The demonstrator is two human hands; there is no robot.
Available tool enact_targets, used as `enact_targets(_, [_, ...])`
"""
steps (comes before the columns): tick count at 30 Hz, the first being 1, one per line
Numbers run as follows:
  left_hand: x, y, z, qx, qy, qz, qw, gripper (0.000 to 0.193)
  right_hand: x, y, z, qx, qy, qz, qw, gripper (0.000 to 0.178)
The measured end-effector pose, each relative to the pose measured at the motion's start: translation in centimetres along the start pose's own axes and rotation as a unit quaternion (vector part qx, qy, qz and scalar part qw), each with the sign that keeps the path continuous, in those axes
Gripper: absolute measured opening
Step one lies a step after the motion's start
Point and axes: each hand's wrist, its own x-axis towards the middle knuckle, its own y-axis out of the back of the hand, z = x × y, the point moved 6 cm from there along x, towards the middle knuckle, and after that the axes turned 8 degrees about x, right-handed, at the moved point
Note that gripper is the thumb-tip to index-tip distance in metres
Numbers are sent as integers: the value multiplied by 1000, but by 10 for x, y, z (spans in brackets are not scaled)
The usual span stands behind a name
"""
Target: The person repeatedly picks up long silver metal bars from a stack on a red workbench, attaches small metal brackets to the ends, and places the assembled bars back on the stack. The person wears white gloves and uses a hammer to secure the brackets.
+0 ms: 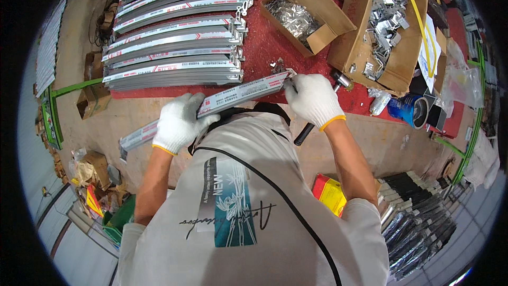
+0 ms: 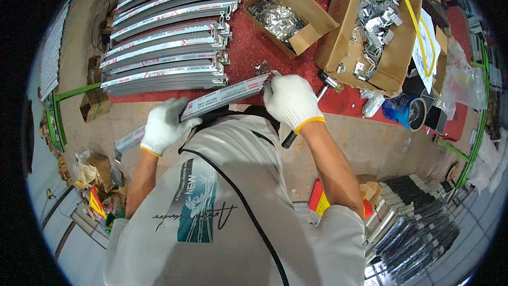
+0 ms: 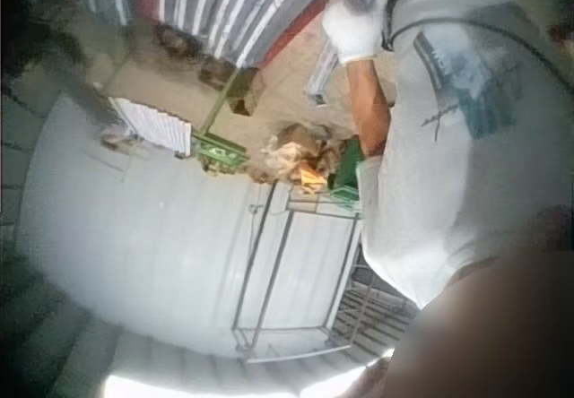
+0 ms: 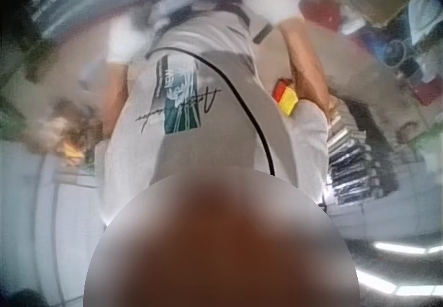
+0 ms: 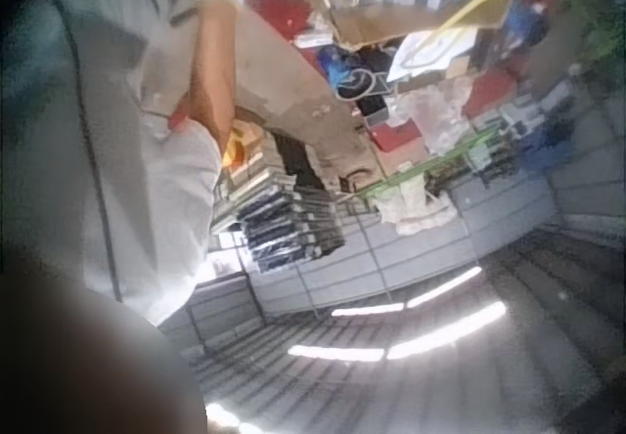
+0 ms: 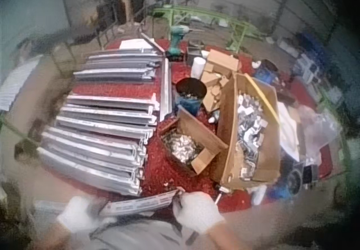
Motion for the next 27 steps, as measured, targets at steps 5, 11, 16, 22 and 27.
enact_targets(5, [6, 2, -7, -6, -51, 73, 996, 73, -2, -15, 2, 61, 30, 26, 997, 36])
enact_targets(11, [7, -7, -8, -18, -23, 10, 1000, 71, -12, -17, -4, 131, 39, 6, 991, 35])
enact_targets(16, [-4, -10, -12, -106, 36, -30, 993, 63, -19, -21, 39, 551, -80, 28, 830, 41])
enact_targets(22, [-8, -24, -31, -257, 56, -65, 963, 59, 15, -57, 64, 26, -100, 193, 976, 40])
enact_targets(27, [-21, -39, -48, -325, 93, -90, 937, 63, 17, -65, 68, 77, -74, 206, 973, 23])
